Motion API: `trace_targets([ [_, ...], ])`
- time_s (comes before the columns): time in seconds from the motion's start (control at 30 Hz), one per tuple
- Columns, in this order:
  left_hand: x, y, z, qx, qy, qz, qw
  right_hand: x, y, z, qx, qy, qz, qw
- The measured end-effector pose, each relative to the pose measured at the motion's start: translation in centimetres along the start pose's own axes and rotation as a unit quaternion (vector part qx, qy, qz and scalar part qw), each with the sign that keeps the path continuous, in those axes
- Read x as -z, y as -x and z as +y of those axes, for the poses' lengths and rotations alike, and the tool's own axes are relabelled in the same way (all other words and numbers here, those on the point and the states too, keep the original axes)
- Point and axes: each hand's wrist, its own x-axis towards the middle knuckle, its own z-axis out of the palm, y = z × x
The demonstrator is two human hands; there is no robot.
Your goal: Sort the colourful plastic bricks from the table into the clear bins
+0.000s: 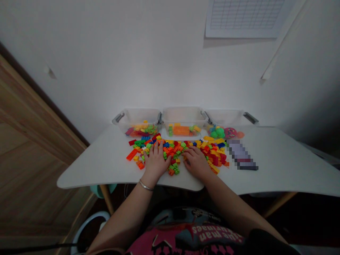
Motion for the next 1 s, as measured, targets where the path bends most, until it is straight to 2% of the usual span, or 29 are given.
trace_targets([
  [0.5, -0.2, 0.0, -0.1, 0.001, 0.011, 0.000, 1.000, -0.1, -0.1, 0.2, -0.021, 0.026, 0.021, 0.999],
  [0.73, -0.1, 0.0, -0.1, 0.003, 0.013, -0.004, 1.000, 0.6, -0.2, -0.2, -0.031, -0.014, 0.021, 0.999],
  [0.83, -0.1, 0.0, -0.1, 0.004, 0.013, -0.007, 1.000, 1.0, -0.5, 0.0, -0.055, -0.055, 0.062, 0.995],
  [1.0, 0.1, 0.0, -0.1, 0.006, 0.011, -0.017, 1.000, 3.6, -3.1, 1.7, -0.128, -0.088, 0.199, 0.968],
])
